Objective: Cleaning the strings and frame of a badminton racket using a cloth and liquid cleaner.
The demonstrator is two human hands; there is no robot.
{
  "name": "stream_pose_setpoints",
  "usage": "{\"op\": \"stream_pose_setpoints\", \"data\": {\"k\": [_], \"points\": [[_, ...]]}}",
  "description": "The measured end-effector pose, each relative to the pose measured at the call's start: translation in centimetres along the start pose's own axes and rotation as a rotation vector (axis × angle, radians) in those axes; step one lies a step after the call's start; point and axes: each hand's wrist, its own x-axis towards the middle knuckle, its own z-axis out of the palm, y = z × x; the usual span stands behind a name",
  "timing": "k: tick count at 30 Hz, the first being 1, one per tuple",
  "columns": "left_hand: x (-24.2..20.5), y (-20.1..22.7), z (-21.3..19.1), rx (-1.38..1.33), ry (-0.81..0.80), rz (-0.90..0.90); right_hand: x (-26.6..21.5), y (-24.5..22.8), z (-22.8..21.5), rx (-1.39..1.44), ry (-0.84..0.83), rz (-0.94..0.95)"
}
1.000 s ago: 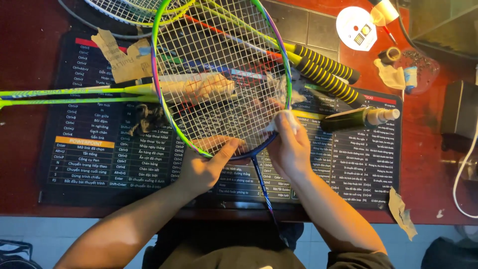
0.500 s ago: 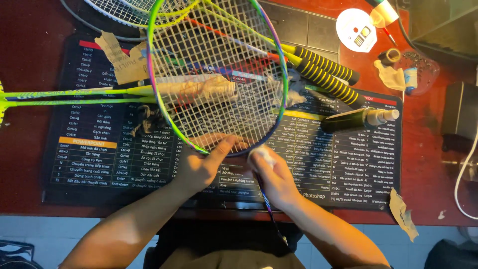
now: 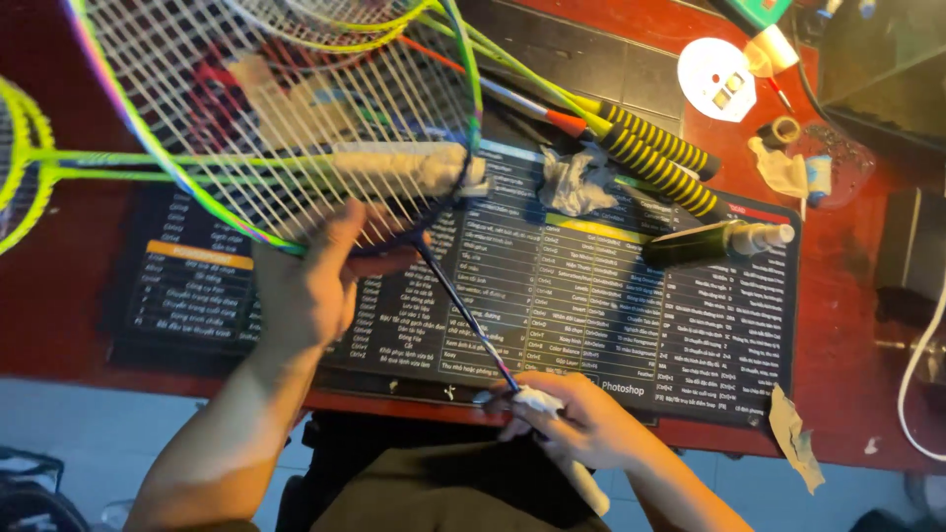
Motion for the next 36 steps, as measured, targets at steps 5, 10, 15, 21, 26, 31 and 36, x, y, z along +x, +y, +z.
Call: {"op": "stream_pose_setpoints", "data": {"k": [5,10,15,21,26,31,36], "points": [[-0.4,3.0,-2.2,-0.01,0.119,0.121,-0.8,-3.2,-0.3,-0.213,0.022,-0.013],[-0.8,4.8,-5.7,-0.03,0.174,0.238,-0.4,-6.4,0.1,-0.578,0.093,-0.006],[-1.2,7.0,-9.7,-0.152,0.287,0.328,1.1,-8.1,1.3,-0.92,0.297,-0.274],[-0.3,11.0,-19.1,-0.365,0.437,0.455,3.6,-9.1,-0.8,-1.058,0.49,-0.452],[2.4,9.3,-33.2,-0.25,0.431,0.509,7.6,-9.8,-2.5,-1.002,0.633,-0.653],[4.2,10.0,-33.3,-0.337,0.484,0.474,13.7,-9.9,-4.4,-0.882,0.709,-0.806],[4.1,10.6,-30.1,-0.488,0.458,0.393,17.7,-10.9,-4.8,-0.703,0.703,-0.631]]}}
